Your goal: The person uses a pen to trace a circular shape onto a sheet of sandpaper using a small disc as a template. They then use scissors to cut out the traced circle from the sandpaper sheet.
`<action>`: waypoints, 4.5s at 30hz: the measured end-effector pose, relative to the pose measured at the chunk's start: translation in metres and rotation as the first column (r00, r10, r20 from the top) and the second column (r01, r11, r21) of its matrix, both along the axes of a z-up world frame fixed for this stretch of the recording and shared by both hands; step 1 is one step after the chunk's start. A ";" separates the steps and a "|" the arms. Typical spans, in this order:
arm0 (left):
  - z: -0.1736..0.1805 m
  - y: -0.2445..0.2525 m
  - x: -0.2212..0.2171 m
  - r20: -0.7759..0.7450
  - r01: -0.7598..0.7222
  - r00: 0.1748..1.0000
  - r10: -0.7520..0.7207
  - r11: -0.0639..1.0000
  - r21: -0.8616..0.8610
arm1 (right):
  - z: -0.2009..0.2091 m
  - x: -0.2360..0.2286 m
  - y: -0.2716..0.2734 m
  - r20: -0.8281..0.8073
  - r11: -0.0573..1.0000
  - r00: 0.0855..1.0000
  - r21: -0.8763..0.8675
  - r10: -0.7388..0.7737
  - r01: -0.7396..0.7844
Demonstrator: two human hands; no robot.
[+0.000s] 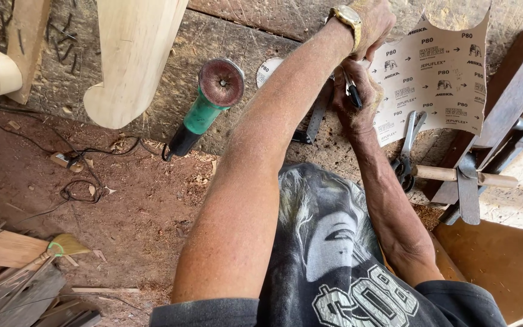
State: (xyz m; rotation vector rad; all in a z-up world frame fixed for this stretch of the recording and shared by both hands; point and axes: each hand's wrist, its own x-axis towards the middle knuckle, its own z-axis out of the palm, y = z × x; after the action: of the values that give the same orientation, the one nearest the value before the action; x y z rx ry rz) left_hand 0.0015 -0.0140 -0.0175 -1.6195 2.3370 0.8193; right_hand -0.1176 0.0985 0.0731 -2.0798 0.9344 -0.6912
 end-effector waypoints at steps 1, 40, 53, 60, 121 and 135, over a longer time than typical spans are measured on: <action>0.003 0.000 -0.001 0.028 0.034 0.999 -0.034 0.999 -0.010 | -0.001 0.000 0.001 -0.004 1.000 1.000 -0.015 -0.006 0.006; -0.005 0.019 0.006 -0.044 0.023 0.999 -0.022 0.999 0.033 | -0.020 -0.067 -0.002 -0.088 0.996 0.996 0.089 -0.015 0.023; 0.040 0.039 0.015 -0.039 0.024 0.999 -0.021 0.996 0.084 | -0.014 -0.081 -0.064 -0.130 1.000 0.992 -0.027 -0.006 0.003; -0.026 0.082 0.002 -0.041 -0.194 0.979 0.201 0.835 -0.515 | -0.015 -0.084 -0.056 -0.036 0.997 0.998 -0.055 -0.051 0.049; -0.012 0.094 0.008 -0.480 -0.723 0.609 0.631 0.691 -0.009 | -0.011 -0.068 -0.054 0.005 0.999 0.999 -0.023 0.041 -0.041; 0.003 0.088 -0.011 -0.313 -0.811 0.585 0.748 0.549 -0.202 | 0.041 -0.194 0.123 -0.495 0.976 0.841 -0.111 -0.219 0.189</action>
State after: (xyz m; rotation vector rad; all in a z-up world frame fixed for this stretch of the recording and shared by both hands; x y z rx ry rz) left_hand -0.0099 0.0740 -0.0145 -2.9687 1.8173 0.7451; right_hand -0.3116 0.2219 0.1142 -2.2824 1.4604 -0.2681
